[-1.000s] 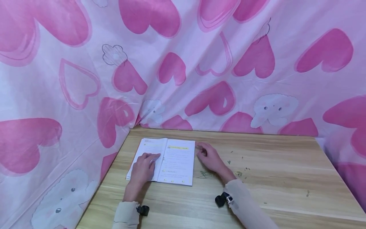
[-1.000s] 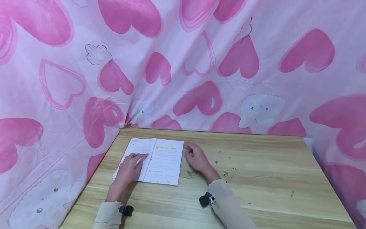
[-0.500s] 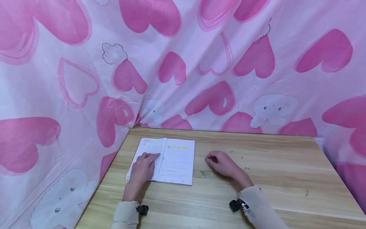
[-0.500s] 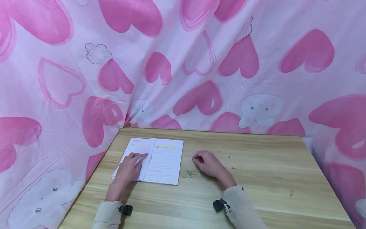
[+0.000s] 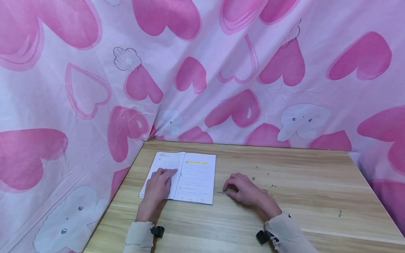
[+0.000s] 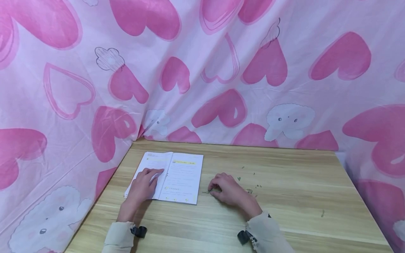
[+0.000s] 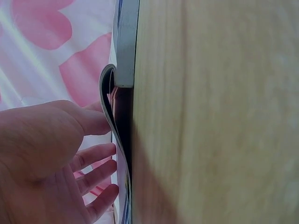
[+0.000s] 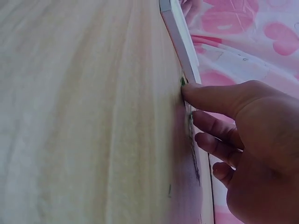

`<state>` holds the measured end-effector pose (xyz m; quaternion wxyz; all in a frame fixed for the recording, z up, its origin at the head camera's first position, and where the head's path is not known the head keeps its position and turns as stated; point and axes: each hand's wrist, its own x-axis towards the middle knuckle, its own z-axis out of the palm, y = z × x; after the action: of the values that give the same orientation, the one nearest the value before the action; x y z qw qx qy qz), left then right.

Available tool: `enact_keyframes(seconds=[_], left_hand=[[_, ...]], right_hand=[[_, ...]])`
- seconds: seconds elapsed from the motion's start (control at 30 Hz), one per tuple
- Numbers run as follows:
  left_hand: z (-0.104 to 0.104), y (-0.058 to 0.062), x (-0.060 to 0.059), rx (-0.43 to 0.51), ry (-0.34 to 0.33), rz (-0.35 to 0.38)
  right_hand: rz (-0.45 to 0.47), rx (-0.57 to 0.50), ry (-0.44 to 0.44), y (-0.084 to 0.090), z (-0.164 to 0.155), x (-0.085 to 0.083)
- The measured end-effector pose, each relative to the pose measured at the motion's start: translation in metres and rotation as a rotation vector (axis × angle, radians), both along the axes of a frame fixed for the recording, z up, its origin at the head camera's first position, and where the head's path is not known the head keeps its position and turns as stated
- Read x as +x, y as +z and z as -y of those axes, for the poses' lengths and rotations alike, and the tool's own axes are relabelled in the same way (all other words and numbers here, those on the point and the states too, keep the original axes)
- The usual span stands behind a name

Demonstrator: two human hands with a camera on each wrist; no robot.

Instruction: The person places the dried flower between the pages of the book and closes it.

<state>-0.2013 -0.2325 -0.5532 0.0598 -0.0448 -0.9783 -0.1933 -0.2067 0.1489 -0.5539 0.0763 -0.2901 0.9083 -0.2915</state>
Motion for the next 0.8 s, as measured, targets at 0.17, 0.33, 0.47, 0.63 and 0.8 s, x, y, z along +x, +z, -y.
enact_keyframes(seconds=[0.17,0.33,0.47,0.63,0.8], left_hand=[[0.0,0.0,0.0,-0.001,0.002,0.016],[0.0,0.001,-0.001,0.013,0.006,0.034],[-0.001,0.0,-0.002,0.015,0.011,0.055],[0.001,0.0,-0.001,0.026,0.021,0.065],[0.002,0.0,-0.001,0.033,0.017,0.062]], right_hand=[[-0.036,-0.014,-0.038,-0.002,0.005,-0.003],[-0.009,-0.088,-0.144,0.001,0.001,-0.011],[0.01,-0.083,-0.217,0.005,-0.015,-0.015],[-0.007,-0.028,-0.198,0.006,-0.034,-0.013],[0.016,-0.012,-0.183,0.003,-0.044,-0.008]])
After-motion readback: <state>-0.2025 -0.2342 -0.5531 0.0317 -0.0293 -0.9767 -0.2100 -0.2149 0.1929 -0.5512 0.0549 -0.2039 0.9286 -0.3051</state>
